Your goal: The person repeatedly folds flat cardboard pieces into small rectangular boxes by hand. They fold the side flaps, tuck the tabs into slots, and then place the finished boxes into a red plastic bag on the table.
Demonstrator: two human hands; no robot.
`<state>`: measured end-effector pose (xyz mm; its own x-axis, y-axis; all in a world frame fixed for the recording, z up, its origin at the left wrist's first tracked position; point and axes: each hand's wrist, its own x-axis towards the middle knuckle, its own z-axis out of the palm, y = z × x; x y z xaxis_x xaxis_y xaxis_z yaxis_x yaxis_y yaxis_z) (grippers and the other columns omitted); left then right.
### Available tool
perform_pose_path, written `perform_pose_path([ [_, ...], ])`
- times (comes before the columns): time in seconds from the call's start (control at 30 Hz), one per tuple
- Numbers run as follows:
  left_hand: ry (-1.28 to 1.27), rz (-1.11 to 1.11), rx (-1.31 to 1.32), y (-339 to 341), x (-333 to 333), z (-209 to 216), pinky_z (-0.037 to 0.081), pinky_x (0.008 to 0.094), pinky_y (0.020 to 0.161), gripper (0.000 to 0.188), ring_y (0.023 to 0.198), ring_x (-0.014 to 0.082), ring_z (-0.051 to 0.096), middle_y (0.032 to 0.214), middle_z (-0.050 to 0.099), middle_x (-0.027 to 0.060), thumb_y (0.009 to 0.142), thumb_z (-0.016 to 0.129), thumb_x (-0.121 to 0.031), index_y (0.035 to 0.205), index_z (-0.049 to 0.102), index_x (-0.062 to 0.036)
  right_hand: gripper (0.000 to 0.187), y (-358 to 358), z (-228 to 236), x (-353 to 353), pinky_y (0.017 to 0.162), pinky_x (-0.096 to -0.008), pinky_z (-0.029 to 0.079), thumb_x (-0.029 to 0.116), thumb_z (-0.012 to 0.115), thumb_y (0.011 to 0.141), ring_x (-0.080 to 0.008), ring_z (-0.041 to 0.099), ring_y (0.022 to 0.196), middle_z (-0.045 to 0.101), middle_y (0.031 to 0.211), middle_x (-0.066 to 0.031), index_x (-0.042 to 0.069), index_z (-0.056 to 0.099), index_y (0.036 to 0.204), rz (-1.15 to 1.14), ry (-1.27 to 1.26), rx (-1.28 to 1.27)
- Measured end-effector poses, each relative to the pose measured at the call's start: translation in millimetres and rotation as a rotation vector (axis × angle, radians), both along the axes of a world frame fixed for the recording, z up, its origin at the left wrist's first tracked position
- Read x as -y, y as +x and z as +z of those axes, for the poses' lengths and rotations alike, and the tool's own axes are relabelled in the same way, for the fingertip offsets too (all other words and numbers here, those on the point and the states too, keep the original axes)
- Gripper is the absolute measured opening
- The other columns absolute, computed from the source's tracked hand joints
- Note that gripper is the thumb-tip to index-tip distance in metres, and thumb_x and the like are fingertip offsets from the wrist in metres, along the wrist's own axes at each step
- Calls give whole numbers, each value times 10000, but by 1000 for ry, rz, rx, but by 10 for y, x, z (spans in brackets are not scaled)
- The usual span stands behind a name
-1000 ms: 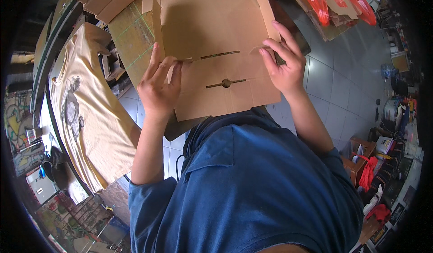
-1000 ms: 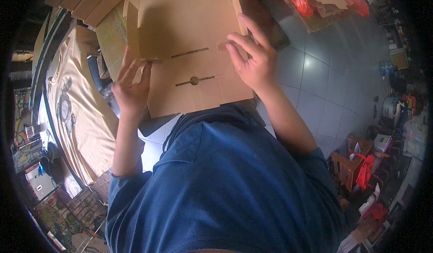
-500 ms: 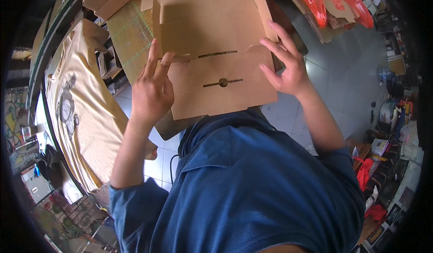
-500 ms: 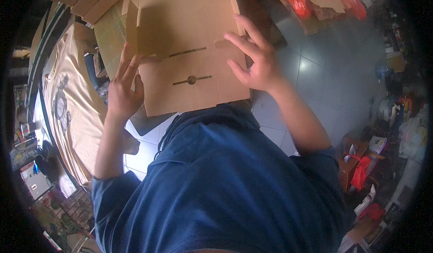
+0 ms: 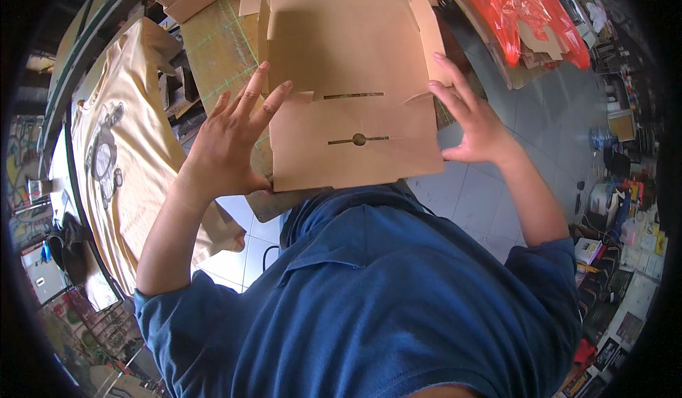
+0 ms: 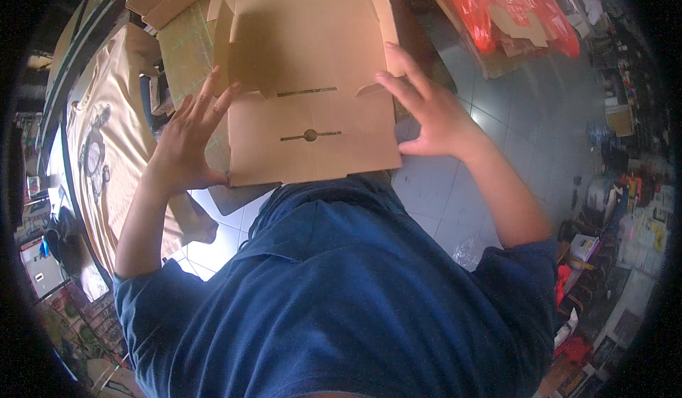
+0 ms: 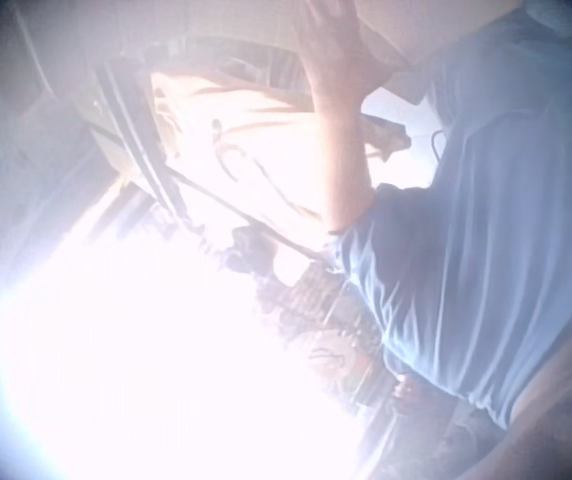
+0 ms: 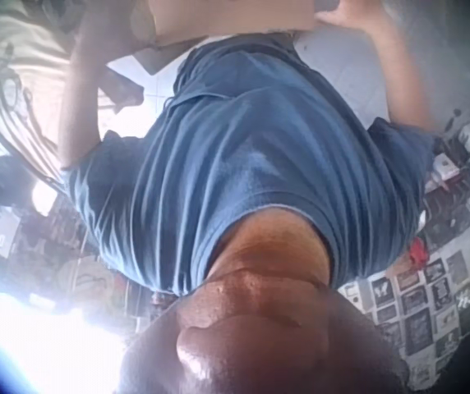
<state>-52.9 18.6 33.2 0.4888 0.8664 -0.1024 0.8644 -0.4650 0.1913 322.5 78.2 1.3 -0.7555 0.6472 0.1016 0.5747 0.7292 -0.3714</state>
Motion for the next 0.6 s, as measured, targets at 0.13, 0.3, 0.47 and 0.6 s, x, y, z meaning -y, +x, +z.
perform_pose_path([
  [0.13, -42, 17, 164, -30, -33, -60, 349, 508, 1077, 1124, 1328, 436, 344, 1539, 177, 181, 500, 860, -285, 1466, 297, -170, 759, 51, -73, -40, 1005, -418, 438, 246, 812, 685, -364, 400, 1314, 310, 1480, -174, 131, 463, 1350, 3, 111, -275],
  [0.3, 290, 58, 416, -43, -61, -489, 430, 472, 987, 836, 1215, 380, 505, 1415, 405, 218, 681, 806, -172, 1408, 397, -112, 592, -169, -236, -22, 973, -400, 457, 173, 768, 757, -364, 508, 1219, 476, 1368, -174, 81, 520, 1287, -104, 265, -449],
  [0.47, 487, 289, 710, 201, -112, -632, 503, 368, 884, 667, 1012, 347, 641, 1183, 613, 206, 812, 717, -100, 1398, 400, -65, 596, -457, -471, 2, 759, -332, 547, 140, 766, 776, -314, 618, 1067, 575, 1240, -160, 53, 492, 1298, -391, 195, -868],
  [0.6, 521, 430, 822, 312, -90, -719, 518, 364, 819, 649, 864, 334, 681, 1052, 667, 186, 825, 703, -85, 1396, 397, -42, 634, -543, -669, -31, 607, -267, 550, 135, 773, 778, -267, 656, 984, 593, 1199, -161, 60, 460, 1324, -423, 298, -1038],
])
